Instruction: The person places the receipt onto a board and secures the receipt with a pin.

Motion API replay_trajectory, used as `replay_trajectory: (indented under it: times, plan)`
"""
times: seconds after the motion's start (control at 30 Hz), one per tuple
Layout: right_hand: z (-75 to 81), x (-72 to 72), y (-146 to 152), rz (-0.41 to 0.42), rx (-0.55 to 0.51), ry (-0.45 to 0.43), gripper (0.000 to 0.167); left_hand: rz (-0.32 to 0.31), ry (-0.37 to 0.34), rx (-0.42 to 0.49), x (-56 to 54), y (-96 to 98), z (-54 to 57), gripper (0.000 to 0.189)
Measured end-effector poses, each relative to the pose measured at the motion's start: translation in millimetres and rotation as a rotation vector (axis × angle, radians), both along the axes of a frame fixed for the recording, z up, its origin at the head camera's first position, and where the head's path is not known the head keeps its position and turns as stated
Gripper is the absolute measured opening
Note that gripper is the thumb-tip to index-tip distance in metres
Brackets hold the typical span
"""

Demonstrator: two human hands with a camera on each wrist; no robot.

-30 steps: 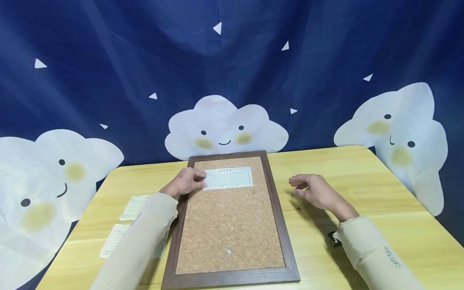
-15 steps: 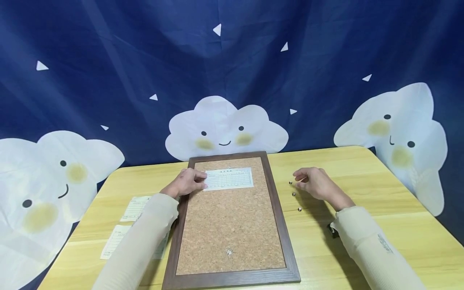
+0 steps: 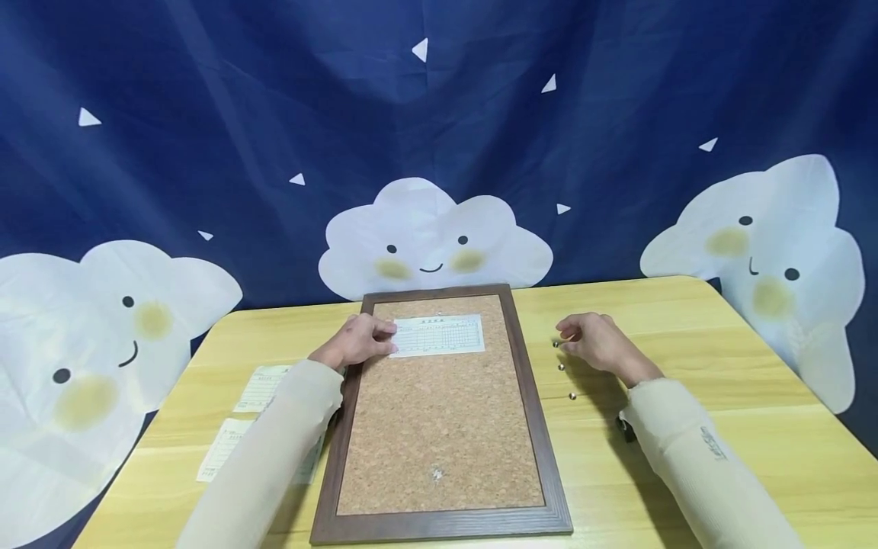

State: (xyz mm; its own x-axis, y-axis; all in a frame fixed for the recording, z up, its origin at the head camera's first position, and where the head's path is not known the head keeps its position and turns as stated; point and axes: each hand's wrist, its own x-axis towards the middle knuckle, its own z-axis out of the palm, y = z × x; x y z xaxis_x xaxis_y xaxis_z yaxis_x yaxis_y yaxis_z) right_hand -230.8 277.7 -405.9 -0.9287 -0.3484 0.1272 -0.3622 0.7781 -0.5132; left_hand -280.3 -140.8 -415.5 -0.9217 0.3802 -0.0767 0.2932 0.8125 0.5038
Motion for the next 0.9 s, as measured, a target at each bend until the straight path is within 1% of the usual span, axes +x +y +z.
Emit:
replay_trajectory:
  times: [0.1,0.17,0.23,0.4,0.5,0.6,0.67,0.83,0.9]
  plan:
    - [-1.8,-3.9,-0.2,0.008,0.002,-0.024,0.028,0.004,-0.003,0.000,-0.1,0.5,1.7,0.014]
    - [-3.0,-6.5,-0.7,0.010,0.004,-0.043,0.029,0.019,-0.008,0.007,0.7,0.3,2.8,0.030]
    - [-4.5,-9.2,-1.3,0.010,0.010,-0.055,0.031,0.028,-0.011,0.013,1.4,0.1,3.6,0.036]
    - [-8.1,-13.2,-3.7,0.019,0.028,-0.067,0.031,0.030,-0.015,0.015,0.6,0.1,1.3,0.035]
    - [-10.2,-14.5,-5.5,0.018,0.035,-0.085,0.031,0.030,-0.002,0.007,0.2,-0.6,0.0,0.037]
    - [-11.6,-15.5,-6.3,0.008,0.046,-0.098,0.029,0.028,0.014,0.001,0.4,-0.9,-0.3,0.033]
    - [-11.9,-15.9,-5.9,0.003,0.050,-0.099,0.027,0.018,0.017,-0.003,0.5,-0.8,-0.7,0.025]
    - [-12.1,-17.8,-4.5,0.001,0.068,-0.088,0.020,0.025,0.004,0.016,1.2,-0.9,-0.6,0.031]
    - [-12.9,-19.2,-4.1,-0.003,0.075,-0.087,0.017,0.033,0.000,0.027,1.8,-0.8,-0.2,0.037]
